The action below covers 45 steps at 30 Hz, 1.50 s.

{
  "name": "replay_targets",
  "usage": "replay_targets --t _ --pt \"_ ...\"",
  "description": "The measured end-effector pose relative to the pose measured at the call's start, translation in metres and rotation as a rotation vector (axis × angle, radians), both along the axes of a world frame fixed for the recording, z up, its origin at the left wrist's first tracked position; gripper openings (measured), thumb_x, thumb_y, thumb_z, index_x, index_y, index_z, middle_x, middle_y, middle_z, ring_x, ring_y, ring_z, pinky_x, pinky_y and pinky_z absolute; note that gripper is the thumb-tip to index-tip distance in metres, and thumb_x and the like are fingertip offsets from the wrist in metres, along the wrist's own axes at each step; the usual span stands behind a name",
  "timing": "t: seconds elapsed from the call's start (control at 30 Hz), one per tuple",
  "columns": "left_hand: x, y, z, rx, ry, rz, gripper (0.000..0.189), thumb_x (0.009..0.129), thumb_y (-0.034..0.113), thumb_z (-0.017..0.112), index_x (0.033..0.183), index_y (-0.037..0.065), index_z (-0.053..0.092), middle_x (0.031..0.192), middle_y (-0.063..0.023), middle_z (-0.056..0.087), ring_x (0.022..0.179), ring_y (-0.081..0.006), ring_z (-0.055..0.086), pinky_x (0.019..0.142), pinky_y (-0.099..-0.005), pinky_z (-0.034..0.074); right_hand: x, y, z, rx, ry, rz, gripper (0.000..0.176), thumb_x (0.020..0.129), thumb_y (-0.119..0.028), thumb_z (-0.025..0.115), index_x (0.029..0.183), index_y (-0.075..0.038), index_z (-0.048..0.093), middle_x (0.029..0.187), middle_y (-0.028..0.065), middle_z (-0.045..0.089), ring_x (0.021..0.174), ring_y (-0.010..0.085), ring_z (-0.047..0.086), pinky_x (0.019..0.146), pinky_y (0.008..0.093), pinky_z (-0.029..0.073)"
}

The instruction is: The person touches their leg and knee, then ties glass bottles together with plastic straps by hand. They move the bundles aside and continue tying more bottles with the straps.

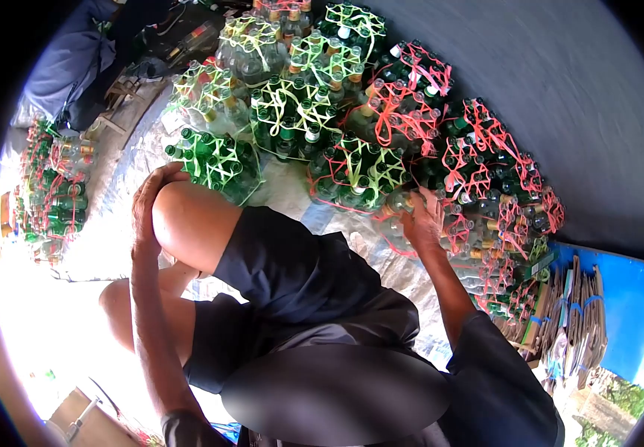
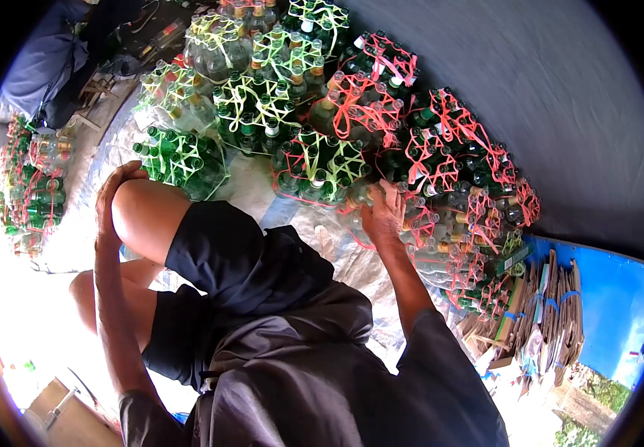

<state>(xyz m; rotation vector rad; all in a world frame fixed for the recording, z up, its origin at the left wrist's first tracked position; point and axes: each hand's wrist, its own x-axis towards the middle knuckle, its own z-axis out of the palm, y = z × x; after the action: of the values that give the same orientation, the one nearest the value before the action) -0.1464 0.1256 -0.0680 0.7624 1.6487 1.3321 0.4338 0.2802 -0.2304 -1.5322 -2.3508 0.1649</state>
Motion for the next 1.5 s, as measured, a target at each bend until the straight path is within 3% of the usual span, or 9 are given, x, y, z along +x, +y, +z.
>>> replay_targets --t 0.23,0.53,0.67,0.93,1.07,1.17,1.4,1.47,1.5 --pt "-0.001 -0.001 -0.005 0.039 -0.025 -0.015 0.047 0.116 0.037 0.051 0.136 0.001 0.073 0.119 -0.0143 0.08 0.109 -0.0222 0.073 0.104 -0.0374 0.055 -0.053 0.012 0.022 0.11 0.113 0.08 0.046 0.087 -0.015 0.08 0.13 -0.006 0.07 0.138 0.0122 0.064 0.13 0.038 0.059 0.111 0.0525 0.045" --pt "0.002 -0.002 -0.001 0.052 -0.05 -0.019 0.049 0.116 0.04 0.051 0.136 0.001 0.074 0.117 -0.0135 0.079 0.107 -0.022 0.073 0.101 -0.0375 0.056 -0.179 0.046 0.03 0.092 0.239 0.361 0.059 0.086 -0.019 0.085 0.139 -0.006 0.066 0.141 0.0128 0.06 0.13 0.0374 0.058 0.111 0.0503 0.046" --pt "-0.001 -0.004 -0.005 0.054 -0.058 -0.002 0.049 0.116 0.04 0.052 0.135 0.0 0.074 0.117 -0.0133 0.079 0.107 -0.0225 0.073 0.101 -0.0378 0.057 -0.207 0.058 0.011 0.101 0.102 0.402 0.063 0.086 -0.026 0.084 0.143 -0.008 0.063 0.143 0.0109 0.06 0.137 0.0345 0.056 0.115 0.0517 0.043" --pt "0.005 -0.007 0.002 0.054 -0.122 0.033 0.047 0.117 0.037 0.05 0.134 -0.001 0.074 0.114 -0.013 0.078 0.107 -0.0209 0.071 0.102 -0.0361 0.055 -0.204 0.059 -0.007 0.101 0.019 0.412 0.069 0.086 -0.028 0.082 0.149 -0.011 0.06 0.142 0.0081 0.061 0.142 0.0315 0.053 0.119 0.0517 0.04" --pt "0.008 -0.007 0.009 0.067 0.002 0.004 0.047 0.117 0.036 0.049 0.133 -0.001 0.074 0.113 -0.0128 0.078 0.106 -0.021 0.072 0.102 -0.0361 0.055 -0.205 0.06 -0.009 0.083 0.019 0.41 0.068 0.088 -0.026 0.08 0.151 -0.011 0.06 0.144 0.009 0.061 0.142 0.0321 0.052 0.119 0.0526 0.039" --pt "0.009 -0.011 0.004 0.155 0.32 -0.045 0.046 0.117 0.034 0.049 0.132 -0.001 0.075 0.113 -0.0125 0.079 0.105 -0.0205 0.072 0.102 -0.0357 0.056 -0.205 0.059 -0.007 0.081 0.017 0.412 0.067 0.089 -0.026 0.08 0.151 -0.011 0.059 0.145 0.0099 0.061 0.142 0.0329 0.052 0.12 0.0533 0.039" --pt "0.024 -0.013 0.02 0.098 0.193 0.075 0.041 0.116 0.03 0.05 0.128 0.0 0.076 0.112 -0.0114 0.078 0.105 -0.0199 0.072 0.1 -0.0346 0.055 -0.207 0.058 -0.005 0.086 0.02 0.411 0.066 0.089 -0.023 0.08 0.151 -0.01 0.06 0.144 0.0108 0.061 0.141 0.0356 0.054 0.119 0.0521 0.04" --pt "0.026 -0.012 0.023 0.089 -0.001 0.112 0.033 0.115 0.024 0.051 0.124 0.002 0.075 0.114 -0.0089 0.076 0.104 -0.0189 0.07 0.097 -0.0331 0.055 -0.208 0.058 -0.005 0.08 0.019 0.41 0.066 0.088 -0.023 0.08 0.15 -0.011 0.06 0.145 0.0107 0.062 0.141 0.0358 0.054 0.12 0.0522 0.04" --pt "0.028 -0.011 0.027 0.074 -0.049 0.138 0.037 0.115 0.027 0.051 0.126 0.001 0.075 0.113 -0.0104 0.077 0.104 -0.0194 0.071 0.098 -0.0339 0.055 -0.208 0.057 -0.005 0.076 0.017 0.408 0.066 0.088 -0.023 0.08 0.15 -0.011 0.06 0.145 0.0106 0.062 0.141 0.0359 0.054 0.12 0.0521 0.04"
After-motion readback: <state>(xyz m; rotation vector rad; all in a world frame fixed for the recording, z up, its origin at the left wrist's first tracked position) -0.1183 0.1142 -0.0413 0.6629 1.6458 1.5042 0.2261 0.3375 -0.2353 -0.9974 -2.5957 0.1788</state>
